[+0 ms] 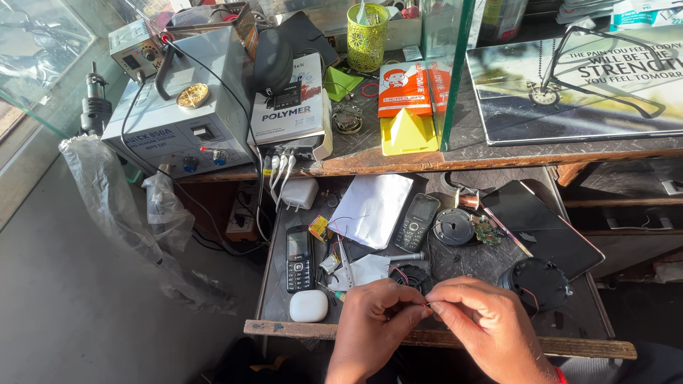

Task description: The person is repairing a small black speaker by hand; they use a screwdriver to manipulate the internal components and wires before assembling the cylindrical housing.

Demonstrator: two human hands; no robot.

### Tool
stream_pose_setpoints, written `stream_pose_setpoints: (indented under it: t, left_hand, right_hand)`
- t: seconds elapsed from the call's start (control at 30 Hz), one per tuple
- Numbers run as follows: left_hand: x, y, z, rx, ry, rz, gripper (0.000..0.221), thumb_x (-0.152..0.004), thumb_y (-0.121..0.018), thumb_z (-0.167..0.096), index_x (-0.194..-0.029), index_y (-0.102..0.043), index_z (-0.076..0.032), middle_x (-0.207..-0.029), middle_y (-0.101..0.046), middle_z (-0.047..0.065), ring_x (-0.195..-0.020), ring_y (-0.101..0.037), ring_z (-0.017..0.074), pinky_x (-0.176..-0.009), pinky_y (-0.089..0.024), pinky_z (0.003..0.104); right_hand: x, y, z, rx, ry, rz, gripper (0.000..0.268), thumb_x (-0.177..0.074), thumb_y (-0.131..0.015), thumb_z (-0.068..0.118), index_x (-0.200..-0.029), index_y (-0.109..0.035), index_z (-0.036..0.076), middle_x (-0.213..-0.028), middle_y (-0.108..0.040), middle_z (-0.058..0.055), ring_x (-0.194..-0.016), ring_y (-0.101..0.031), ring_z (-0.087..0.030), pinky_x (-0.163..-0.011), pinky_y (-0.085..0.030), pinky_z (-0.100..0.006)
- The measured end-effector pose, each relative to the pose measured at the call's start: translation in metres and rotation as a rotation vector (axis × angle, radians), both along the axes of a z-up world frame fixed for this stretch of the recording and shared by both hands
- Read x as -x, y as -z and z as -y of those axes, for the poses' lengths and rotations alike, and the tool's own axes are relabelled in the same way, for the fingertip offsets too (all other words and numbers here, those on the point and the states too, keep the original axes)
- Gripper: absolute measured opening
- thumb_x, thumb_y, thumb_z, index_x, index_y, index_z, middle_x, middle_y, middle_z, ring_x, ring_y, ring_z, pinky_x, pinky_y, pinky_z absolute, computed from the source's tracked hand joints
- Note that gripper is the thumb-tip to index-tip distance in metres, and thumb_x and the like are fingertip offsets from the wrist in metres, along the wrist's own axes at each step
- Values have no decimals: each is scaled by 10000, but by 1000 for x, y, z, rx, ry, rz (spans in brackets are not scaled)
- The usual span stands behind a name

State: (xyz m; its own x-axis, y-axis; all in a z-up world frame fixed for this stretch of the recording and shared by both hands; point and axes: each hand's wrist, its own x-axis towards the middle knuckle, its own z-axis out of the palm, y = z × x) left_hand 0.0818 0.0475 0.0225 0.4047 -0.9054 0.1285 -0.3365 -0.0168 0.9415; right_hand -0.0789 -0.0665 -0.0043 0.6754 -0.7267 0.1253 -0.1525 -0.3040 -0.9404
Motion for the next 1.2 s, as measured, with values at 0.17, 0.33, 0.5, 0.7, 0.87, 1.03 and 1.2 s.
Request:
stream_pose_setpoints:
  t: [0.17,0.33,0.5,0.7,0.87,1.03,1.2]
  left_hand:
    - [0,-4,-1,27,5,108,112,-788,-808,-52,-897,-786,-39,-727,-708,68,-630,-687,151,-565,-506,280]
    - [4,-3,-1,49,-9,152,110,-770,-777,-56,-878,-761,-40,-734,-700,71,-639,-700,188,-574,-524,297]
    - [7,-3,0,11,-28,153,111,-767,-771,-72,-875,-754,-53,-743,-700,64,-632,-718,187,-566,-551,312]
    - [8,-5,2,44,-22,237,90,-785,-748,-67,-874,-738,-58,-763,-694,85,-646,-712,256,-565,-535,349]
    - [7,-9,0,57,27,260,75,-823,-728,-61,-894,-704,-57,-792,-678,95,-685,-698,299,-581,-532,378]
    - [6,-11,0,63,57,293,54,-829,-721,-64,-873,-689,-57,-790,-677,95,-699,-690,315,-585,-522,389]
    - [3,-12,0,59,86,299,59,-820,-722,-65,-864,-685,-59,-790,-683,94,-708,-693,314,-587,-523,392]
  right_hand:
    - [1,-1,-1,283,25,15,192,-766,-780,20,-956,-773,46,-948,-795,-66,-812,-800,-169,-633,-635,-267]
    - [1,-4,-7,539,83,-13,254,-727,-796,45,-975,-741,61,-976,-774,-94,-831,-787,-235,-643,-632,-308]
    - [0,-10,-7,631,32,17,242,-723,-781,27,-951,-707,66,-931,-754,-73,-818,-772,-245,-659,-619,-322]
    - [-3,-11,-7,697,-21,35,199,-715,-749,-12,-873,-650,57,-940,-735,-57,-805,-753,-259,-655,-601,-350]
    - [-8,-3,-10,720,-18,87,189,-724,-721,-27,-849,-597,40,-955,-731,-86,-785,-743,-288,-633,-594,-366]
    - [-8,2,-10,717,-10,79,176,-736,-699,-42,-832,-573,35,-916,-739,-96,-719,-735,-302,-579,-580,-378]
    - [-8,4,-8,680,-21,68,174,-730,-694,-40,-822,-566,35,-894,-748,-94,-699,-740,-304,-559,-580,-380]
